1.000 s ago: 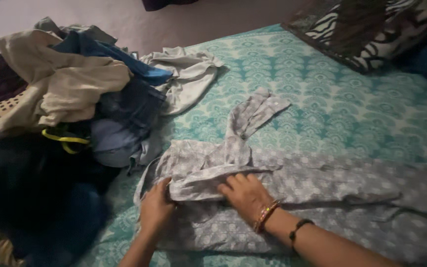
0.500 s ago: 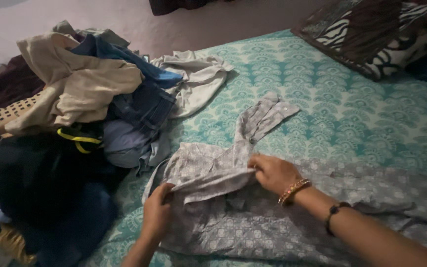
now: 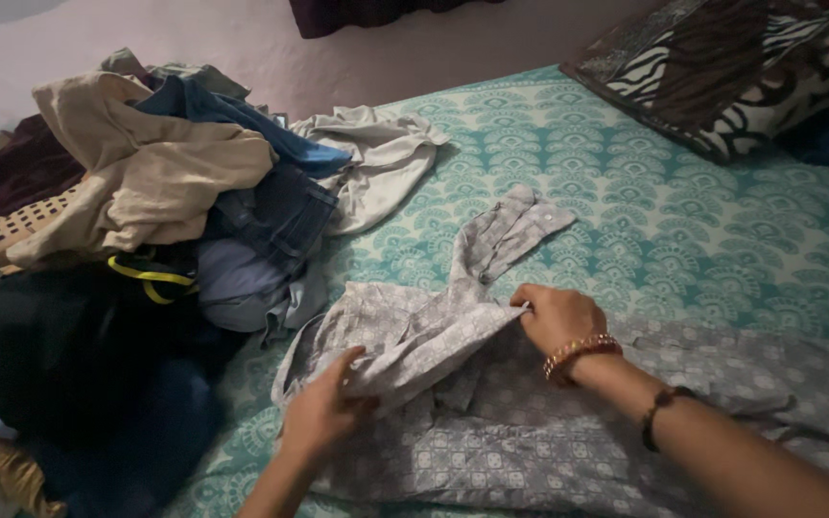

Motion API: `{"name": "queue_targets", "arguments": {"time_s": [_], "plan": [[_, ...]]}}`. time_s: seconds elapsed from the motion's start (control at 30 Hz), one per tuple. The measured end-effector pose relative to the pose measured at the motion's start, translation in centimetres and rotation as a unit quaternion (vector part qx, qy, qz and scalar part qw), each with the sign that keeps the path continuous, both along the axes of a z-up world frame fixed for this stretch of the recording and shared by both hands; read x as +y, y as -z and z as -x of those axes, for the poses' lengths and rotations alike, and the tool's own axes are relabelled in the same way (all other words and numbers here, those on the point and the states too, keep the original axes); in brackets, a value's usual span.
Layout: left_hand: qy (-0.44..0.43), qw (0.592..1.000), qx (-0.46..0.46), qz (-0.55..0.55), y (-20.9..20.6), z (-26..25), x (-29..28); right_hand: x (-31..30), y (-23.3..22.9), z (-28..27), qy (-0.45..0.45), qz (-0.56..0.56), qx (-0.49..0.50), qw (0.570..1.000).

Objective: The person picks up a shirt from a bed, spreads it flat, and performs a series of folds to create a neat rectangle.

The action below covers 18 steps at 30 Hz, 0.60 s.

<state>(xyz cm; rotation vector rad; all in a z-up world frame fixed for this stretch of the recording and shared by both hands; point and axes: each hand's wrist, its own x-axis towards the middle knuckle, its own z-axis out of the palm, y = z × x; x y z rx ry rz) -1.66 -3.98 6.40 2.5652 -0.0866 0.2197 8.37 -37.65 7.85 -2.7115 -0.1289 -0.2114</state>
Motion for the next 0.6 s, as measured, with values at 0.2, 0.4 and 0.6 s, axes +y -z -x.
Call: {"name": "queue_targets", "arguments": {"time_s": [0.2, 0.4, 0.6], "plan": [[-0.084, 0.959, -0.12, -0.243, 0.0, 0.1, -2.2, 0.7, -0.5, 0.5, 0.126, -0.304, 0.172, 0.929], [-0.051, 0.954, -0.237, -0.179, 0.4, 2.2, -1.4, -1.3, 2.9, 6.5, -0.12, -0.204, -0.25, 0.939], [-0.007, 0.963, -0.142, -0.231, 4.8, 3.6, 1.3, -5.7, 6.8, 10.9, -0.152, 0.039, 0.012, 0.988]]}}
